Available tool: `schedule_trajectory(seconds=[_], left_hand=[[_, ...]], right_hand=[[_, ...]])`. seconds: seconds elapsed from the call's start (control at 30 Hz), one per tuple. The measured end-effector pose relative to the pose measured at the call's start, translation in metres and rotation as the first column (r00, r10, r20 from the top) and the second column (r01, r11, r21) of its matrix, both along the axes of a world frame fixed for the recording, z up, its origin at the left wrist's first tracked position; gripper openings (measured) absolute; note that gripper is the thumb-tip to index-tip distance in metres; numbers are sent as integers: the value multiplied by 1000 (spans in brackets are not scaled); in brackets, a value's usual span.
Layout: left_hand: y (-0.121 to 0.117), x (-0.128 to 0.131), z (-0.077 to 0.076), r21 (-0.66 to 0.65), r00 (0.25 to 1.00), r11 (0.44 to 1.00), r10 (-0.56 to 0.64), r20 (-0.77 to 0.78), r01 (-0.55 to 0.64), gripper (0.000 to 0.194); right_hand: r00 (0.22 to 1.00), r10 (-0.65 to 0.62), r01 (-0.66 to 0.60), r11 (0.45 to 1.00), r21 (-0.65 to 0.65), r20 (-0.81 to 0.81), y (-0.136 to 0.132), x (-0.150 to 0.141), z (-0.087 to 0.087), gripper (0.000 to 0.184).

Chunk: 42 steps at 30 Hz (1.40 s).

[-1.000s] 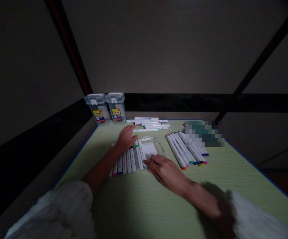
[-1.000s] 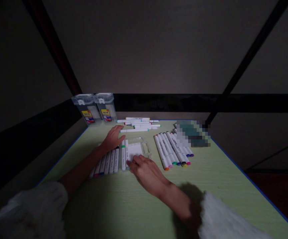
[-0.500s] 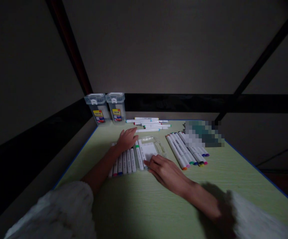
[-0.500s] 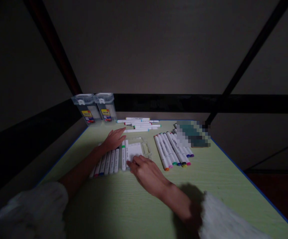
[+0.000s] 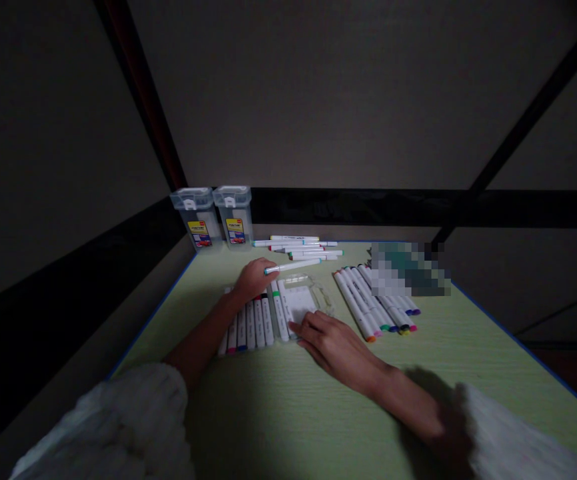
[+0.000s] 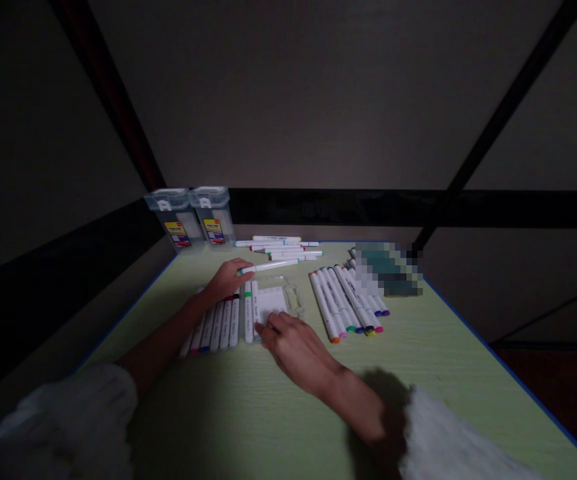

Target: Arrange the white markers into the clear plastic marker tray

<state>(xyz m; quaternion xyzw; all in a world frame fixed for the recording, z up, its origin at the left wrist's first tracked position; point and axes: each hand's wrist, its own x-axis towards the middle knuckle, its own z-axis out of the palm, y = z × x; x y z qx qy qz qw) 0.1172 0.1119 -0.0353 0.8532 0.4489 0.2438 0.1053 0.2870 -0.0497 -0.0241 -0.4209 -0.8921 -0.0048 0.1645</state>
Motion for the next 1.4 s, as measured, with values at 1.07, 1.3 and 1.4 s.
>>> schedule_trajectory(seconds=[1.07,1.3,1.4], left_hand=[[4,0,-4,-66,997,997,-25,76,30,24],[7,-1,-7,-143,996,989,-27,79,39,25],[8,-1,-7,-151,996,988,-27,85,40,27]], right_hand=[[1000,-1,1,1000,-20,-4,0,0,0,30],[1000,3,-3,999,-33,-4,0,0,-1,29],[1000,-1,1,999,-35,-5,0,0,-1,29]])
